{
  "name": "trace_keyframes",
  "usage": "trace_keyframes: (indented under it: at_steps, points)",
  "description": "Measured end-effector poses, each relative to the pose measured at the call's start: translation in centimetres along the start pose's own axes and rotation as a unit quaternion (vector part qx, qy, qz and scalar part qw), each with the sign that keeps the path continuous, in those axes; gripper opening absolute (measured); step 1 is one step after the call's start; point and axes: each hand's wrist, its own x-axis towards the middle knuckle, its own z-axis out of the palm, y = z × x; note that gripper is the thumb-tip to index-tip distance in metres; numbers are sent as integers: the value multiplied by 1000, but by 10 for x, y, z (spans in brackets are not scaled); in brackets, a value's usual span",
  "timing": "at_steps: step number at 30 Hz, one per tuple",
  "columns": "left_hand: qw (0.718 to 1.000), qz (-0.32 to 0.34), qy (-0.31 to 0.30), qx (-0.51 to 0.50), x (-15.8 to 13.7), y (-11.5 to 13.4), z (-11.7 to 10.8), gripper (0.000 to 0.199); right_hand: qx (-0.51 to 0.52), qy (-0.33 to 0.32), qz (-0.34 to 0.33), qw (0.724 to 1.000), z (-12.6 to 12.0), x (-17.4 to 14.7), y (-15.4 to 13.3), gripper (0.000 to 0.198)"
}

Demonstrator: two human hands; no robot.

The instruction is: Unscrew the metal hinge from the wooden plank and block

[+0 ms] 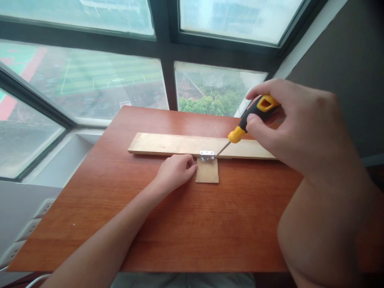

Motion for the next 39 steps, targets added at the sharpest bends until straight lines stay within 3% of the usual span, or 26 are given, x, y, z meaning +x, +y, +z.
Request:
trace_keyframes:
  at_steps: [16,19,23,25,28,30,35,39]
  points:
    - [1000,2,-3,-2,1,4,-1,23,15,-41,5,999,2,1,1,25]
    - [1000,0,-4,0,1,5,-2,23,32,-41,-19,998,2,0,0,24]
    - [1000,-2,-5,1,1,6,-2,23,55,-57,-74,994,1,0,-6,7]
    - [1000,1,-7,1,1,5,-1,24,68,-58,-97,991,1,0,-9,10]
    - [1000,8,-10,1,2,5,-1,24,102,-66,-106,987,0,-1,-9,31]
    - [1000,18,3,8,2,6,-2,22,105,-72,-96,987,1,-1,-9,36]
    - [994,81,69,-11,2,12,-4,17,41,-32,-59,997,9,3,-7,14]
    - [988,138,75,6,3,13,2,24,55,-28,-62,996,11,4,-7,21]
